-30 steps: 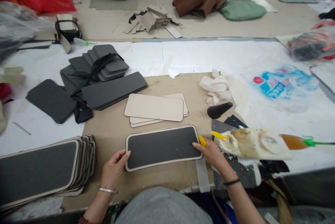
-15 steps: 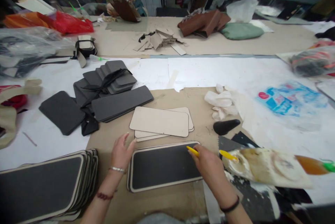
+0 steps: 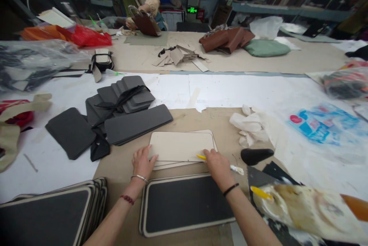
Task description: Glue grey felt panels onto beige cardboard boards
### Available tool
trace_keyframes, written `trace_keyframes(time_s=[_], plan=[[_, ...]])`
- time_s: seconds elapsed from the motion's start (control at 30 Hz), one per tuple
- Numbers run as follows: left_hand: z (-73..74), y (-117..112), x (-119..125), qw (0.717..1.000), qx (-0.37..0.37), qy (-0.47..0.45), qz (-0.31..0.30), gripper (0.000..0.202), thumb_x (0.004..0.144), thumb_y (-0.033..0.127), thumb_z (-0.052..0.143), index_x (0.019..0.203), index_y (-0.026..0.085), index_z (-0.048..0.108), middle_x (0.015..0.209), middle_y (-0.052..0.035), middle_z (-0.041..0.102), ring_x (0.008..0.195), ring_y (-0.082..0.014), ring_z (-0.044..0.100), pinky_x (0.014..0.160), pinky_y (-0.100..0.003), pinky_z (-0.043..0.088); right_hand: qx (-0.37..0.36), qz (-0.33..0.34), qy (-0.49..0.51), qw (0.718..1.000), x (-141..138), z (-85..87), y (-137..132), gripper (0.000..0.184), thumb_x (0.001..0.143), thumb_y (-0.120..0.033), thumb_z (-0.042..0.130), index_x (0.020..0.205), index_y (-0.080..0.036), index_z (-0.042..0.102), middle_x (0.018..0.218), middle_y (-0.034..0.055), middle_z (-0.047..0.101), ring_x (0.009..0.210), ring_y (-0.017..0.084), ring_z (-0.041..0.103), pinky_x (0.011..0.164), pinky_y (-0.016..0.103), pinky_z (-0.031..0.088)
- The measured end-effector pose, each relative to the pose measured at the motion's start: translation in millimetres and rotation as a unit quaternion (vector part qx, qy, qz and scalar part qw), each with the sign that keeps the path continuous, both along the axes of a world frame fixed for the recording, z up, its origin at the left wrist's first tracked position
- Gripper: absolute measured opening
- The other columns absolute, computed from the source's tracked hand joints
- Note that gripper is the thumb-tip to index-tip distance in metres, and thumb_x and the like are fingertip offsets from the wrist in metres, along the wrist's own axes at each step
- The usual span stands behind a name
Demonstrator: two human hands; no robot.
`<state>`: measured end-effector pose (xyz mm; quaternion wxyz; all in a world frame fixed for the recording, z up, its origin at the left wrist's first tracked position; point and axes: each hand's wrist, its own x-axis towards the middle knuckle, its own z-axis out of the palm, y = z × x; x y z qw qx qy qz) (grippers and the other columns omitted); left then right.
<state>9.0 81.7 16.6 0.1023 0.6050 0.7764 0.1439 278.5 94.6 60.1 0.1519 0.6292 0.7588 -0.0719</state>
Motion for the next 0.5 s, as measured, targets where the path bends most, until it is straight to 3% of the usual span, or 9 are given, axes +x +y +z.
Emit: trace_keyframes(time_s=[0.1,0.17,0.27,0.37,0.5], plan=[[-7.7,-16,-3,0.998,0.049,-0.015,-0.038,0.03,0.076,0.024,0.056,0.105,0.018,0.057,0.102,-0.0104,0.06,0.095,-0.0276,0.05,0.081,-0.044,0.045,0.029,-0.018,0.027,0.999,4,9.6,4,0.016,0.083,-0.02,0.053,0.098,-0.019,0.056,0.086,0.0088,0.059,0.08,0.022,0.059,0.062,0.028,0.04],[-13.2,-26,-8,0.992,0.093,-0.038,-0.07,0.026,0.077,0.026,0.055,0.103,0.019,0.058,0.098,-0.0091,0.06,0.093,-0.0251,0.052,0.081,-0.042,0.046,0.091,-0.021,0.109,0.99,-2,22.4,7,0.014,0.084,-0.024,0.05,0.094,-0.017,0.056,0.084,0.0094,0.059,0.08,0.021,0.057,0.066,0.029,0.04],[-18.1,-34,-17,0.978,0.144,-0.067,-0.132,0.026,0.081,0.027,0.05,0.105,0.02,0.057,0.104,-0.0095,0.06,0.1,-0.0226,0.052,0.088,-0.04,0.044,0.178,-0.013,0.306,0.935,-24,47.3,15,0.024,0.089,-0.034,0.039,0.086,-0.017,0.056,0.08,0.0074,0.057,0.078,0.019,0.054,0.071,0.029,0.041],[-18.8,-35,-26,0.97,0.137,-0.061,-0.191,0.029,0.082,0.027,0.05,0.111,0.023,0.055,0.118,-0.0078,0.057,0.115,-0.0231,0.046,0.094,-0.043,0.039,0.197,-0.035,0.456,0.868,-57,63.5,27,0.035,0.091,-0.041,0.032,0.084,-0.019,0.057,0.083,0.0065,0.059,0.081,0.018,0.054,0.075,0.03,0.04],[-19.4,-30,-34,0.968,0.101,-0.051,-0.222,0.033,0.079,0.031,0.057,0.111,0.025,0.055,0.12,-0.0061,0.058,0.116,-0.0249,0.046,0.095,-0.046,0.036,0.16,-0.064,0.527,0.832,-97,54.4,40,0.042,0.089,-0.047,0.029,0.086,-0.019,0.059,0.088,0.0064,0.059,0.084,0.018,0.053,0.077,0.031,0.04]])
